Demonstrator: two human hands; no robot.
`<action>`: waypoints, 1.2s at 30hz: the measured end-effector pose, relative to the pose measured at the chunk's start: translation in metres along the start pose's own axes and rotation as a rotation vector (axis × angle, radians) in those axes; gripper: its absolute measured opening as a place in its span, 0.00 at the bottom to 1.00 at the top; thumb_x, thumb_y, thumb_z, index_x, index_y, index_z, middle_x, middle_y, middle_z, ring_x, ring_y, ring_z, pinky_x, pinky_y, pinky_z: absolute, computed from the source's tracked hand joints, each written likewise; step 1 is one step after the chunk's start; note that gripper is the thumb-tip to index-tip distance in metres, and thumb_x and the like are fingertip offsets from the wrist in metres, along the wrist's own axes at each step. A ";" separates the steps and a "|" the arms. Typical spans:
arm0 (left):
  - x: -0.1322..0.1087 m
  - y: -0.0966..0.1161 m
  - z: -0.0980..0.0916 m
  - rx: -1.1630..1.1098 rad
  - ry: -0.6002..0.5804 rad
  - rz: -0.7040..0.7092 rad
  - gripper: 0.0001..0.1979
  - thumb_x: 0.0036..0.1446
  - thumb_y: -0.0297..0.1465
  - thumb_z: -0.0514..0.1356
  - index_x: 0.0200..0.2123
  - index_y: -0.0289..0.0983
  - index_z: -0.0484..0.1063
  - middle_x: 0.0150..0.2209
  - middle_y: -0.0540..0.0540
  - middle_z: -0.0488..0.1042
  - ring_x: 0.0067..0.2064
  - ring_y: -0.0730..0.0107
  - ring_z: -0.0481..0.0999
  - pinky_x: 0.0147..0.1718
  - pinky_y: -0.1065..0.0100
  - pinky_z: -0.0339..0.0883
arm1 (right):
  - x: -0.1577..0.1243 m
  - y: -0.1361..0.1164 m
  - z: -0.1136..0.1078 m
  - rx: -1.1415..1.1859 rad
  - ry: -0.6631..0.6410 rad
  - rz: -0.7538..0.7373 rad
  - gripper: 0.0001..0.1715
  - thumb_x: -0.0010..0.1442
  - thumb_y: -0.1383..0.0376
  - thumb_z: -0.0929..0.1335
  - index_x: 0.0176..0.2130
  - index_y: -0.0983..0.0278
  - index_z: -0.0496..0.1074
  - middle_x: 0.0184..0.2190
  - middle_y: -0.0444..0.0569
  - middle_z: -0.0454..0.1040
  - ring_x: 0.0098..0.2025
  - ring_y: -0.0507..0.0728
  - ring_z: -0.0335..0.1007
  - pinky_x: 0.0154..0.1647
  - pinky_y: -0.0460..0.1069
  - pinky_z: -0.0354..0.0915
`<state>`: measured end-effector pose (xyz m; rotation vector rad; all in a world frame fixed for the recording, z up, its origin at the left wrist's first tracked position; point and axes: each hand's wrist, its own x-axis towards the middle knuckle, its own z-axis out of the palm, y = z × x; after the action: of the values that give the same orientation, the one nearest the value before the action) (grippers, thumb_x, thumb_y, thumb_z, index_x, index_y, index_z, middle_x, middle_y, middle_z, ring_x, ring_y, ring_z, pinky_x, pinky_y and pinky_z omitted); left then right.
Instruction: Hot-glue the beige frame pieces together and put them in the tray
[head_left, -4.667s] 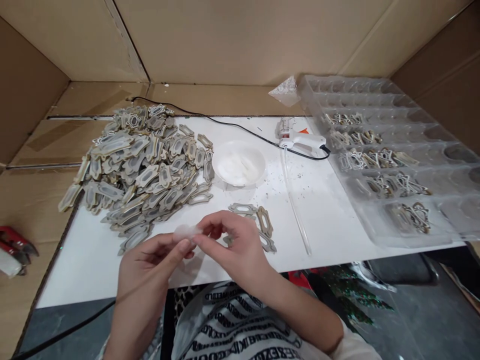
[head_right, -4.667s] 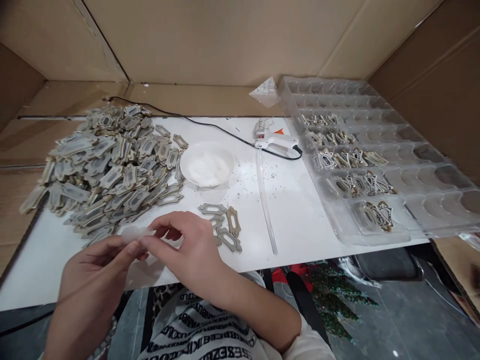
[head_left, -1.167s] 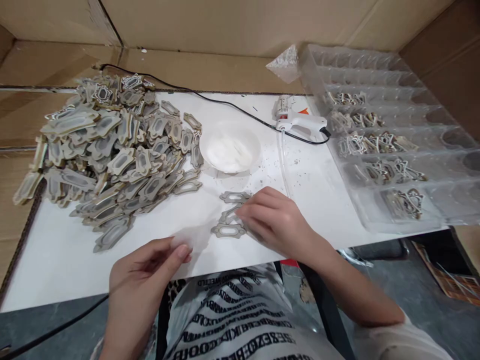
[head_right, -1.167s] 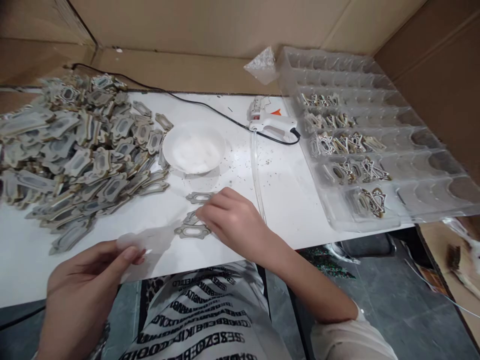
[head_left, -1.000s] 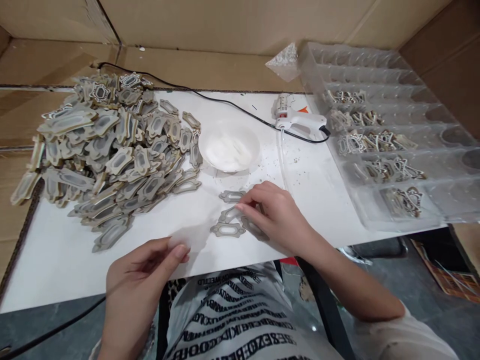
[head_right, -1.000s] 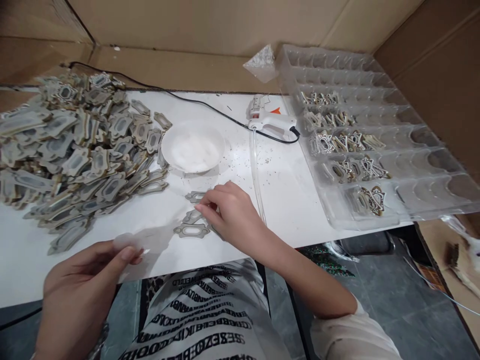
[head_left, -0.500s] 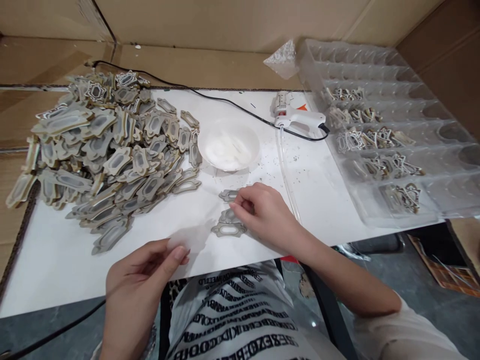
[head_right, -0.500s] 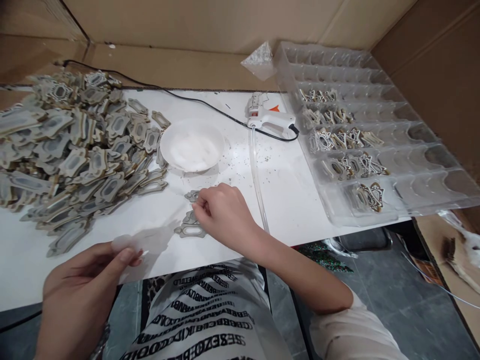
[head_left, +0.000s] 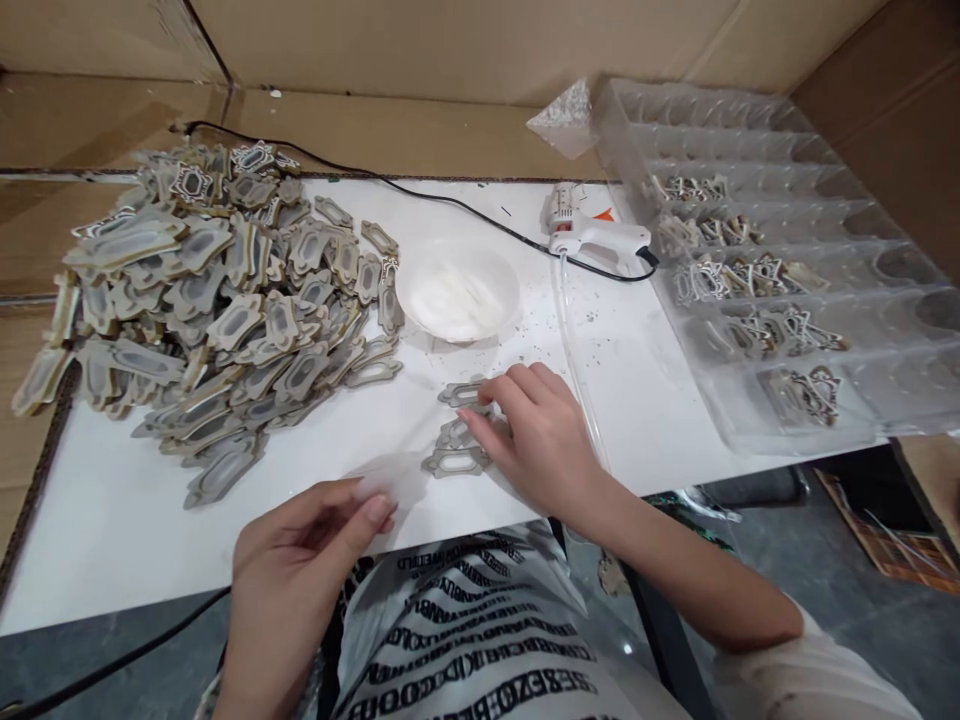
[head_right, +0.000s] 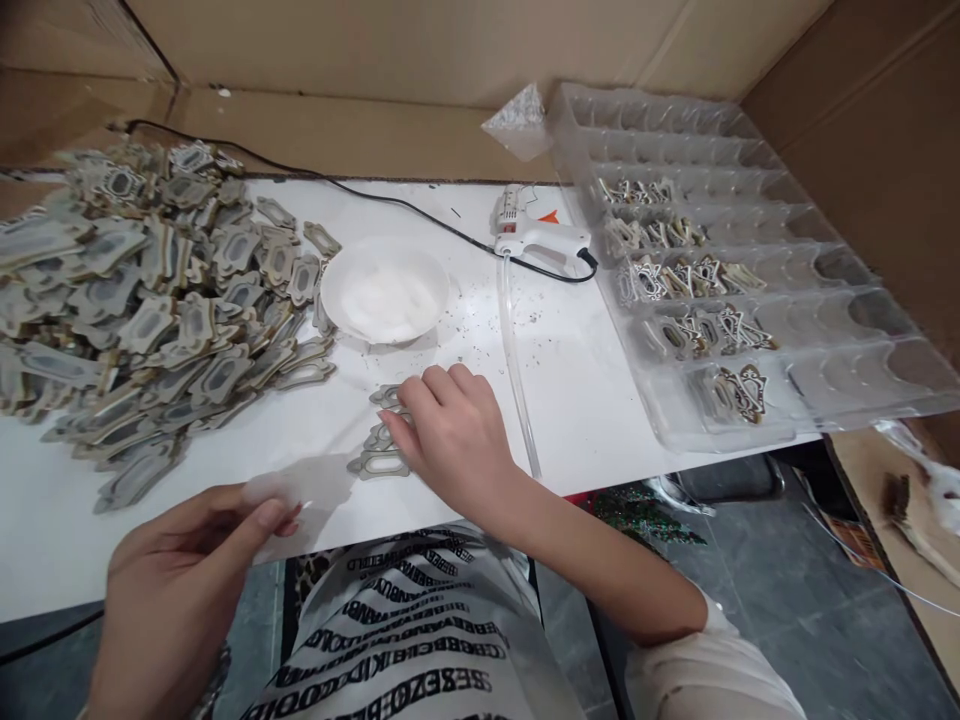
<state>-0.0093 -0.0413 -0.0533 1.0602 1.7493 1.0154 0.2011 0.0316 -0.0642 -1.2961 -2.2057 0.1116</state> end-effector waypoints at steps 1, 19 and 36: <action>-0.001 0.002 0.002 0.001 -0.025 0.002 0.09 0.47 0.40 0.71 0.26 0.40 0.80 0.21 0.51 0.78 0.23 0.71 0.77 0.23 0.77 0.73 | 0.001 -0.004 -0.005 0.113 0.008 -0.001 0.10 0.68 0.66 0.67 0.34 0.66 0.72 0.28 0.50 0.73 0.32 0.58 0.66 0.34 0.51 0.62; -0.001 0.012 0.015 -0.087 -0.244 -0.002 0.08 0.51 0.37 0.68 0.25 0.40 0.81 0.22 0.49 0.79 0.24 0.69 0.79 0.26 0.75 0.76 | 0.015 -0.022 -0.034 0.605 -0.146 -0.053 0.11 0.67 0.67 0.69 0.31 0.62 0.74 0.28 0.44 0.74 0.34 0.54 0.66 0.40 0.50 0.65; 0.003 0.003 -0.001 0.042 -0.098 0.040 0.10 0.50 0.40 0.69 0.24 0.40 0.79 0.20 0.50 0.77 0.23 0.70 0.77 0.23 0.75 0.74 | 0.024 -0.001 0.003 0.122 -0.143 0.386 0.20 0.65 0.65 0.66 0.23 0.61 0.57 0.20 0.45 0.68 0.30 0.57 0.58 0.32 0.51 0.50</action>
<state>-0.0103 -0.0379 -0.0506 1.1560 1.6826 0.9388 0.1897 0.0511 -0.0563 -1.6713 -1.9984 0.4917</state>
